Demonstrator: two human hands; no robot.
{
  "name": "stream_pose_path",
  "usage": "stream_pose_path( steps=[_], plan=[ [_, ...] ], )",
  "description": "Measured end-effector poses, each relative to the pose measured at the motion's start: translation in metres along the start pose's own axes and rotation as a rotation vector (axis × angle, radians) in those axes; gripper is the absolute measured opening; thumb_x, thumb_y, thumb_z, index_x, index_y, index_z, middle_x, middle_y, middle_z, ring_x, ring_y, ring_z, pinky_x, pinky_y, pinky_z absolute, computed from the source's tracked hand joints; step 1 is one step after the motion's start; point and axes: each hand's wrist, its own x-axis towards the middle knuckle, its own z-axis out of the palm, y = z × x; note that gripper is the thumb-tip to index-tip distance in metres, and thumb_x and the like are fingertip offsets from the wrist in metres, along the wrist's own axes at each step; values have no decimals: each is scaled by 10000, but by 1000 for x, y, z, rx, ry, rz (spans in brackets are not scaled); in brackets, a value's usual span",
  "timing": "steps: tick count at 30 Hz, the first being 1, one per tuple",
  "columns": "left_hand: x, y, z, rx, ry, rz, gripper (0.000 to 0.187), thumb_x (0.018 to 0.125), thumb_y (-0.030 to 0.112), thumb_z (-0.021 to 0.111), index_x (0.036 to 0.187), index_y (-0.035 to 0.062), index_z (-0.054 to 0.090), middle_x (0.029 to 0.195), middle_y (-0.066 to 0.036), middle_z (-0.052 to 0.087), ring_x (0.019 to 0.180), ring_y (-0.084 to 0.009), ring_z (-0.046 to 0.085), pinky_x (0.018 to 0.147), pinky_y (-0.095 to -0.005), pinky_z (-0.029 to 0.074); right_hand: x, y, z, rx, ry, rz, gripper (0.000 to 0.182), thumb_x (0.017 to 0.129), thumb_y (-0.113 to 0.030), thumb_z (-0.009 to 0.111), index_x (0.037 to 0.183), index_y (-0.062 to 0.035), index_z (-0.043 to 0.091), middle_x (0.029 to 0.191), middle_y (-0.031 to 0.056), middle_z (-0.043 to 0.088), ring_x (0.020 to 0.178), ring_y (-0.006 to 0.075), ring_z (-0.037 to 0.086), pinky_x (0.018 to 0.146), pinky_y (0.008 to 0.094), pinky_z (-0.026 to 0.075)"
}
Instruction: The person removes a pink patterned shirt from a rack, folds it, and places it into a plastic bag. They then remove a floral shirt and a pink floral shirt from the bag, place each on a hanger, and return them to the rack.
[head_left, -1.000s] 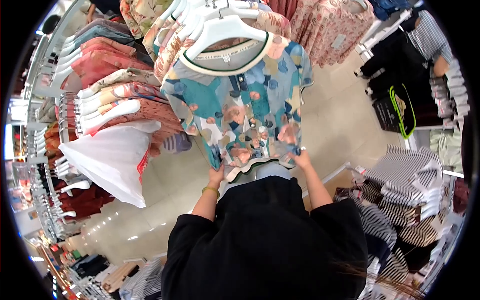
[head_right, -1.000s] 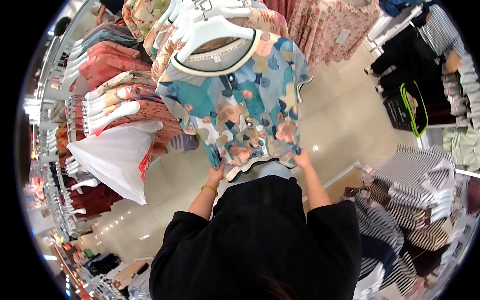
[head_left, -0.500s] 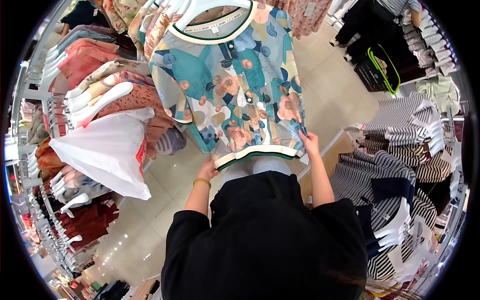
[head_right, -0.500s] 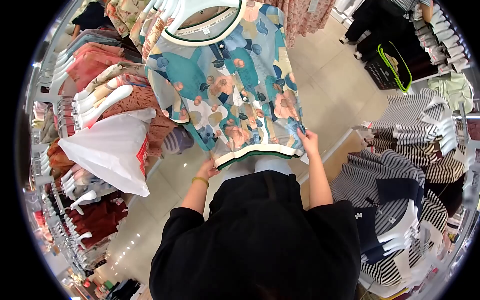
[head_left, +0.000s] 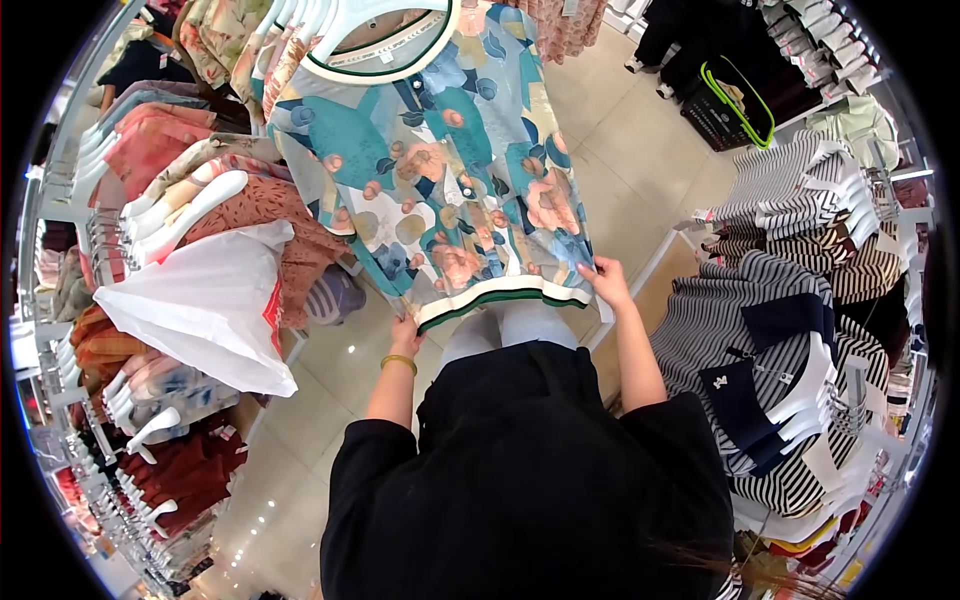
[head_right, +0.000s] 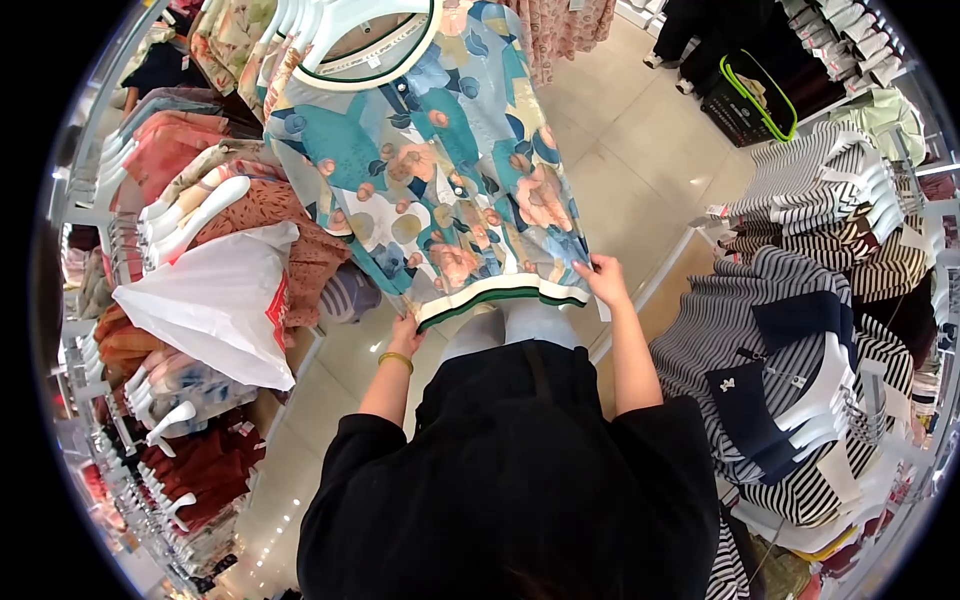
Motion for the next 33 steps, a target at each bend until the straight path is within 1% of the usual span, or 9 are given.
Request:
stream_pose_path(
  steps=[7, 14, 16, 18, 19, 24, 26, 29, 33],
  plan=[
    [14, 2, -17, -686, -116, -266, 251, 971, 163, 481, 1200, 61, 480, 1158, -125, 558, 1010, -282, 588, 853, -459, 474, -3, 8, -2, -122, -14, 70, 194, 834, -140, 707, 900, 39, 677, 772, 3, 639, 684, 62, 522, 607, 232, 434],
    [10, -3, -38, -314, -271, -122, 238, 948, 183, 541, 1169, 99, 516, 1166, -60, 561, 1069, -247, 550, 863, -446, 450, -16, -26, 11, -187, 49, 72, 223, 811, -197, 739, 829, 12, 663, 649, -40, 559, 598, 33, 446, 537, 235, 385],
    [-4, 1, -31, -81, -28, -115, 254, 935, 228, 536, 1177, 153, 523, 1093, -49, 570, 1085, -233, 530, 812, -363, 413, -16, -20, 20, -199, 36, 41, 258, 817, -246, 726, 835, 2, 655, 685, 11, 594, 595, 101, 502, 560, 285, 415],
    [-8, 1, -27, -26, -38, -101, 267, 934, 283, 550, 1175, 174, 523, 1021, -5, 559, 991, -189, 532, 786, -366, 422, -18, -32, 30, -452, 11, -234, 296, 824, -286, 699, 884, 0, 650, 807, 103, 640, 666, 248, 579, 625, 360, 450],
    [-11, 1, -26, -21, -126, -102, 299, 926, 319, 570, 1165, 145, 520, 996, 3, 547, 931, -176, 523, 759, -376, 433, -18, -38, 34, -422, -50, -128, 324, 813, -301, 695, 919, 3, 662, 983, 199, 636, 853, 385, 610, 751, 428, 480],
    [4, 6, -39, -95, -425, -67, 361, 845, 290, 703, 1077, 60, 547, 830, -9, 544, 747, -149, 534, 682, -306, 464, -2, -37, 54, -411, 50, -316, 275, 859, -272, 639, 949, -14, 664, 912, 181, 659, 838, 324, 641, 733, 392, 497],
    [-14, 19, -25, 70, -86, 76, 306, 809, 185, 742, 1006, 16, 580, 692, 0, 515, 614, -126, 526, 623, -240, 467, 2, -56, 49, -478, -62, -41, 236, 895, -223, 597, 928, 1, 662, 793, 152, 672, 720, 271, 673, 674, 362, 520],
    [-12, 34, -18, 241, 9, 436, 283, 779, 106, 752, 974, -2, 578, 693, 2, 532, 569, -102, 509, 562, -241, 459, 19, -62, 48, -257, 21, 55, 196, 913, -163, 565, 893, 12, 650, 678, 127, 665, 575, 231, 659, 583, 330, 519],
    [-39, 108, 11, 57, -60, 424, 163, 793, 92, 728, 848, 17, 595, 660, 2, 534, 520, -85, 476, 490, -256, 420, 70, -65, 50, -92, 74, -86, 194, 929, -143, 557, 897, 22, 655, 673, 95, 670, 623, 144, 669, 570, 285, 524]
  ],
)
